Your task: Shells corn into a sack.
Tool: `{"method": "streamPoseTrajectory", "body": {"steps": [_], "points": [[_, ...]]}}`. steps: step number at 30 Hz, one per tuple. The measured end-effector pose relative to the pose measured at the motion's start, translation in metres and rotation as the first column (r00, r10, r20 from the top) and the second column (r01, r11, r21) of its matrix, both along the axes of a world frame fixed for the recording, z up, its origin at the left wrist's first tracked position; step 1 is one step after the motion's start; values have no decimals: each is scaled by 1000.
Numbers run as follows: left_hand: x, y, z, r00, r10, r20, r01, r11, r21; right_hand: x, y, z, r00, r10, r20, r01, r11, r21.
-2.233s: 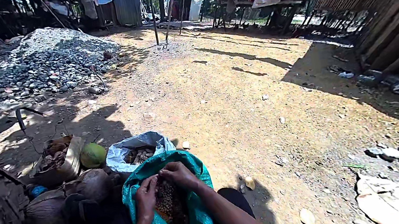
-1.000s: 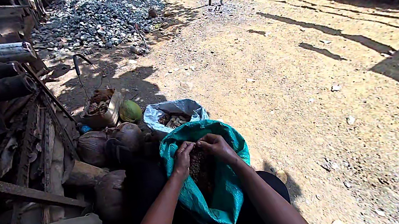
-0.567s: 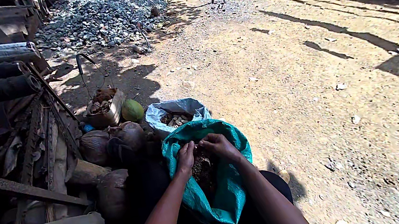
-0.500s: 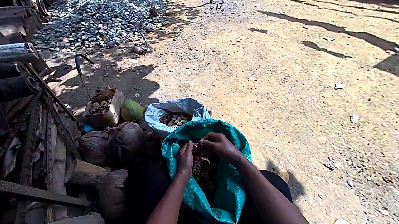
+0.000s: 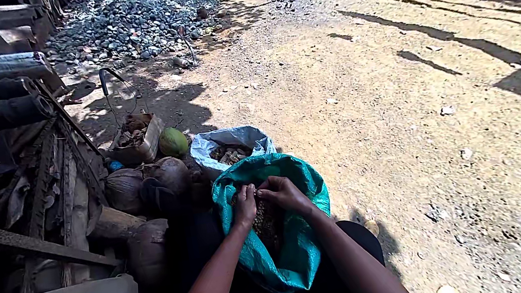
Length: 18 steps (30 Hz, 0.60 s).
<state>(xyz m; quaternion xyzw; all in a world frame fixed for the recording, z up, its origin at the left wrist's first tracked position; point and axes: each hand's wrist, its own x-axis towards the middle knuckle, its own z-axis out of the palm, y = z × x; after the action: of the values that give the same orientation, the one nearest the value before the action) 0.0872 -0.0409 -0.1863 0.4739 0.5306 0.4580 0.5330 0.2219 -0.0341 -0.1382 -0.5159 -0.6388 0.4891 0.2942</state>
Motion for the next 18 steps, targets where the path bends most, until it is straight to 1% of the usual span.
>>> {"method": "streamPoseTrajectory", "body": {"steps": [2,4,6,7,10,13,15,18], "points": [[-1,1,1,999,6,48,-3,998,-62,1,1,1,1000,0,5,0,1000,-1],[-4,1,5,992,19,123,1,986,-166,4,3,3,1000,-3,12,3,1000,-14],[-2,0,8,986,53,159,-12,968,-250,8,6,5,999,-45,-1,45,999,-18],[-2,0,8,983,50,174,-2,964,-266,9,7,5,998,-66,-13,65,998,-18],[-2,-3,10,990,22,139,9,976,-218,11,8,6,996,-78,-36,77,996,-39],[-1,-4,7,998,-44,47,50,989,-138,9,6,7,996,-85,-32,83,995,-57],[-1,-3,3,998,-68,-9,67,991,-113,7,6,6,993,-109,-41,106,992,-63],[-1,0,-1,997,-63,-34,60,994,-96,8,5,8,995,-68,-66,63,996,-68]]}}
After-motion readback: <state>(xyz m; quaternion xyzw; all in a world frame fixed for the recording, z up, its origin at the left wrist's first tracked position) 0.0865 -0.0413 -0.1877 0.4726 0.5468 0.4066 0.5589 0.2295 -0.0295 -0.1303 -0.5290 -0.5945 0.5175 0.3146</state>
